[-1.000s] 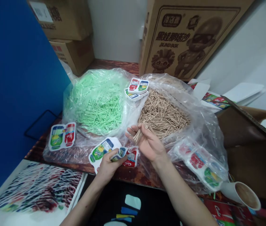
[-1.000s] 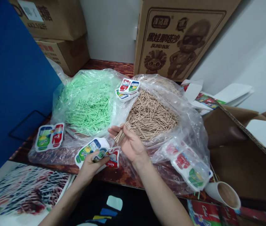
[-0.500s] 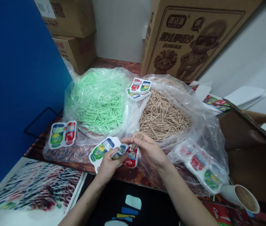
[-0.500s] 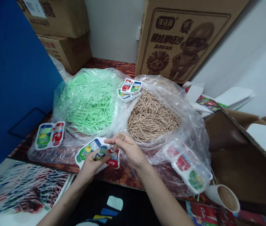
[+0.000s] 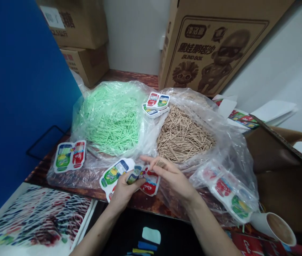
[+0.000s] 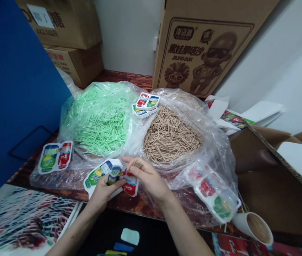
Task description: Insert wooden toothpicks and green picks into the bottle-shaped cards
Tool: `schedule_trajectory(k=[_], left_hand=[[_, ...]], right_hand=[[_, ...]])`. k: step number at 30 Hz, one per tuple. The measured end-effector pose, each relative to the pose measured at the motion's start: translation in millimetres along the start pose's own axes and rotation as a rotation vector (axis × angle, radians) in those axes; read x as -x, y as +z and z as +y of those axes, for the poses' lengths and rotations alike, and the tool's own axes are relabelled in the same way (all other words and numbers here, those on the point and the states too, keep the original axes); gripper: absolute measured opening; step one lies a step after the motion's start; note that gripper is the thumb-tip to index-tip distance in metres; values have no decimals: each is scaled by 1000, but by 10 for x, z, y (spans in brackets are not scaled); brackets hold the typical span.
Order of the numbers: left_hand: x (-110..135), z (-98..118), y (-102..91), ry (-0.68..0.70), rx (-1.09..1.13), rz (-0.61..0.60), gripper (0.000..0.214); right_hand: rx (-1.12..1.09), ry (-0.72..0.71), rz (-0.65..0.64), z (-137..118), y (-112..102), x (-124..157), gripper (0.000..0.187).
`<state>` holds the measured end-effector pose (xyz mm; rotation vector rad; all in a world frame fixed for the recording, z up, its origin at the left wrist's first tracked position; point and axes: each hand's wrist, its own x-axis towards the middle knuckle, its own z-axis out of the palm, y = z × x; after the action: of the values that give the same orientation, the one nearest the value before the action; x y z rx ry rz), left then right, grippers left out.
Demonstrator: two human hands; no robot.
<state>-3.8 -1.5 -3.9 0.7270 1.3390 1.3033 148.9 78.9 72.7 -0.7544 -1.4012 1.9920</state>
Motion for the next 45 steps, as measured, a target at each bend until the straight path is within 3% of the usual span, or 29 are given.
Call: schedule_trajectory(k=[3, 6, 9, 12, 16, 21, 24, 26, 28, 31, 33, 40, 45], left_hand=[[-5, 9, -8, 30, 20, 24, 24], [-18, 31, -17, 51, 32, 17, 26], [-35, 47, -26, 77, 27, 29, 23], [-48, 63, -37, 98, 1, 53, 20], [-63, 63, -88, 100, -35, 76, 20], [-95, 73, -229, 124, 7, 196, 22], [-112, 175, -323, 85, 147, 312, 28], [-119, 274, -370, 76, 218, 375, 32], [-127, 367, -396, 98, 252, 399, 33], [-142, 456, -390, 161, 265, 442, 31], [-153, 478, -370, 189, 273, 465, 30], [-172, 463, -384, 165, 281, 495, 28], [-183, 463, -574, 200, 282, 537, 31]], right_hand=[[20, 14, 24, 15, 44, 32, 22], [22, -83, 108, 24, 93, 78, 39], [338, -255, 213, 37, 114, 117, 25], [674, -358, 211, 71, 113, 125, 17], [768, -437, 310, 122, 173, 139, 21], [839, -455, 278, 215, 324, 327, 33], [870, -486, 340, 331, 150, 462, 30], [930, -403, 483, 431, -138, 491, 20], [1016, -199, 643, 532, -474, 455, 18], [1181, 38, 626, 648, -817, 333, 20], [1285, 88, 571, 698, -860, 257, 19], [1537, 142, 442, 770, -654, 193, 12], [1534, 57, 521, 572, -797, 184, 17]])
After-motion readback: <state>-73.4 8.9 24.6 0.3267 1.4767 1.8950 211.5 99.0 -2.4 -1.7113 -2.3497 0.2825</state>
